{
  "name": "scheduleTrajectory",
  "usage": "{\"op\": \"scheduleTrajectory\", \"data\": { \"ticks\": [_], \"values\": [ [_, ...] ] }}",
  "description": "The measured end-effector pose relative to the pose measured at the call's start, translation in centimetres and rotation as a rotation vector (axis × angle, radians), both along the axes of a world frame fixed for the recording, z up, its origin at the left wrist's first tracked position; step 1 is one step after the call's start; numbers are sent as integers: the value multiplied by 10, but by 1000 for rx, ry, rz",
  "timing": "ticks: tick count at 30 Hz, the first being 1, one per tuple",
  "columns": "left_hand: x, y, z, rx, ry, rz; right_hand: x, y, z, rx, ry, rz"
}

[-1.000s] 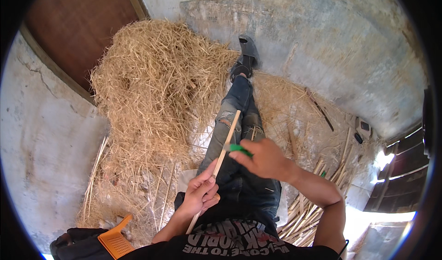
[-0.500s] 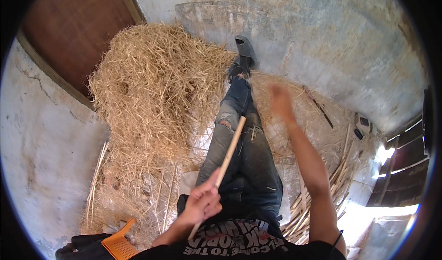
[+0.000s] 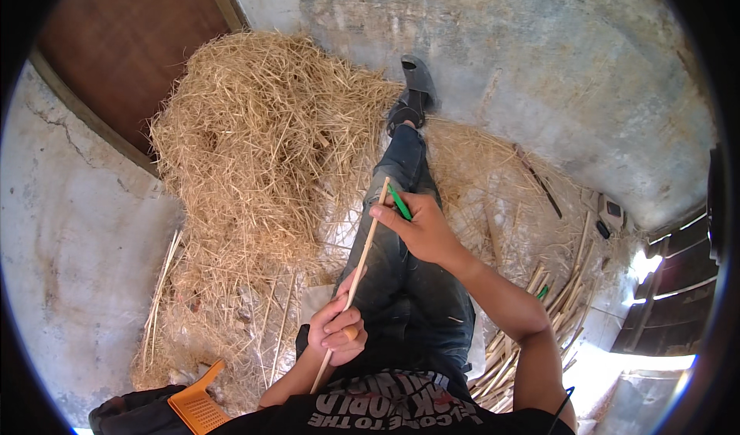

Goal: The person uses a large knife to whittle a thin bamboo stick and then uses a smaller green tool to continue carving and shaping the wood while sitting on the floor.

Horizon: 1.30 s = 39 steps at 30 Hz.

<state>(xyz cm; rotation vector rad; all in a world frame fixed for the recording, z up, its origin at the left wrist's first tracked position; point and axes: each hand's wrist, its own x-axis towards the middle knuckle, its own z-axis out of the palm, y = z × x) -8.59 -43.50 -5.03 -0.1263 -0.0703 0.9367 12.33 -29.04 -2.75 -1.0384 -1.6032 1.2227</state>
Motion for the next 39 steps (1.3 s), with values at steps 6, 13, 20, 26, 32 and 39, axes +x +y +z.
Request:
{"op": "scheduleTrajectory", "data": {
  "ticks": [6, 13, 20, 26, 32, 39],
  "values": [
    [8, 4, -3, -101, -239, 31, -9, -10, 0, 29, 5, 134],
    [1, 2, -5, 113, 213, -77, 7, 6, -12, -112, 137, -89],
    [-41, 0, -16, 628, 1352, -243, 50, 42, 13, -204, 320, -490],
    [-95, 19, -32, 810, 1784, -179, 105, 71, 11, -133, 504, -699],
    [-97, 47, -55, 948, 1998, -55, 110, 85, -20, -74, 286, -763],
    [-32, 85, -86, 884, 2153, 159, 29, 28, -101, 57, -335, -355]
  ]
}}
